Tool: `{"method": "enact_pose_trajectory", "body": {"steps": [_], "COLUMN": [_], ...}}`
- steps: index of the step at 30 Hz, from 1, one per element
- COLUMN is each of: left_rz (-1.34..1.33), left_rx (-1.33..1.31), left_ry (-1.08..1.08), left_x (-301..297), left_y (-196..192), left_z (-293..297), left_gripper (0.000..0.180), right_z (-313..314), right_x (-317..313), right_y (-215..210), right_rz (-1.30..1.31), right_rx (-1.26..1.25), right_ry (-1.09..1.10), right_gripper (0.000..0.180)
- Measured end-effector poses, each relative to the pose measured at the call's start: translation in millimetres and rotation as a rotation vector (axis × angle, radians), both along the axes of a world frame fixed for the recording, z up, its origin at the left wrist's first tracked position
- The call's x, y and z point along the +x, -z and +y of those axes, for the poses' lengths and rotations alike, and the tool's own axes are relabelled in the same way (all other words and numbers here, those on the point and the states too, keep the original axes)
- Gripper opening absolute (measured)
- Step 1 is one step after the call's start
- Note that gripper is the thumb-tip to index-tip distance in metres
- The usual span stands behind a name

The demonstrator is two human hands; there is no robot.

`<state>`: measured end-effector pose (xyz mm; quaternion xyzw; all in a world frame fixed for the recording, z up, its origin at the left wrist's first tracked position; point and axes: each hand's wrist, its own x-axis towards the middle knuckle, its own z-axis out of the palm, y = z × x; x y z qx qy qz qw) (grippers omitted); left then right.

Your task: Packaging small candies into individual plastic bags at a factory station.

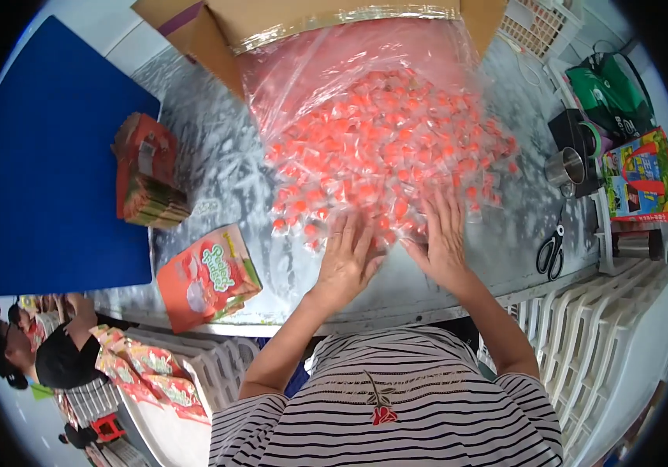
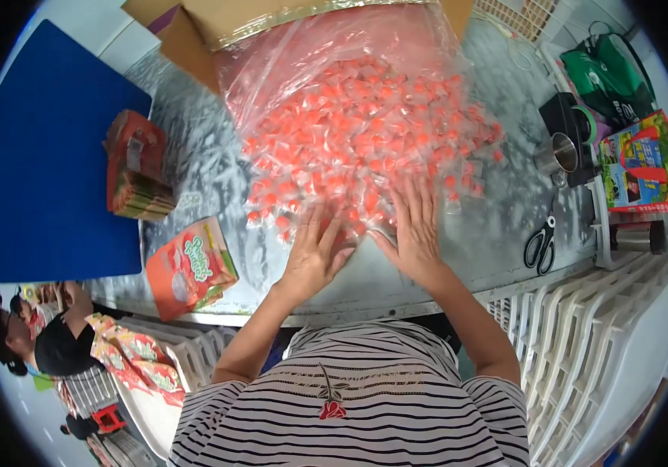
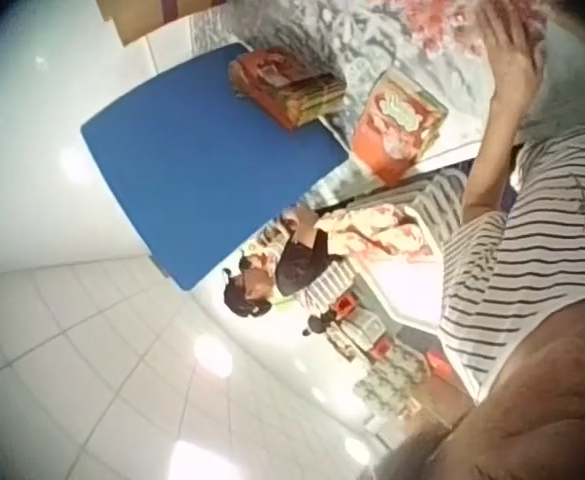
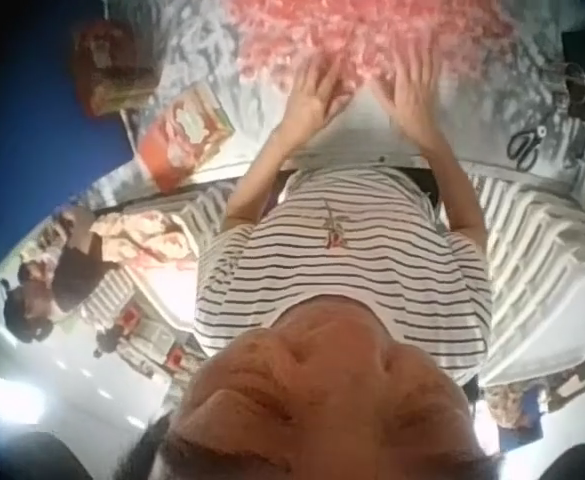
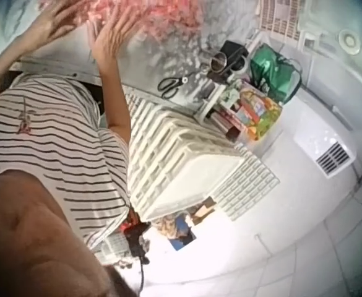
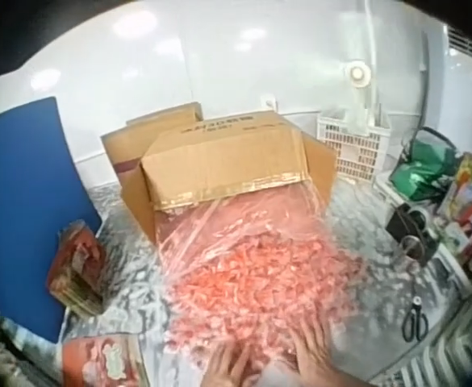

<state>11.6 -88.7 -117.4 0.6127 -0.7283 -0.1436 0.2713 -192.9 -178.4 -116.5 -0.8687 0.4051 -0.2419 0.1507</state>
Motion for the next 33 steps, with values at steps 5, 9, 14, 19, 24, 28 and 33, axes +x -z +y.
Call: {"method": "enact_pose_trajectory", "body": {"steps": [5,9,14,19,24,28,33], "left_rz": [-0.265,-0.510,-0.286,-0.388,-0.606,-0.645,-0.703], "left_rx": [-0.054,-0.080,0.132,0.154,0.152,0.034,0.259], "left_ry": [-0.295,-0.735,-1.034,-1.011,-0.640,-0.581,-0.638], "left_x": [47,108,141,117,94,94,93], "left_y": [-25,-16,12,5,-5,16,10], "left_z": [60,90,127,126,129,128,101], "left_gripper": [0.062,0.066,0.085,0.093,0.085,0.058,0.023], "right_z": [27,30,32,31,32,31,31], "right_x": [-11,-17,-14,-16,-20,-16,-17], "right_y": [22,19,19,20,23,20,22], "right_rz": [-0.062,-0.122,-0.158,-0.155,-0.162,-0.189,-0.210], "right_rx": [0.012,0.049,0.023,-0.014,0.000,-0.037,-0.043], "right_ry": [-0.034,0.062,0.010,0.024,0.047,0.030,0.064], "right_gripper": [0.068,0.060,0.056,0.053,0.050,0.048,0.045]}}
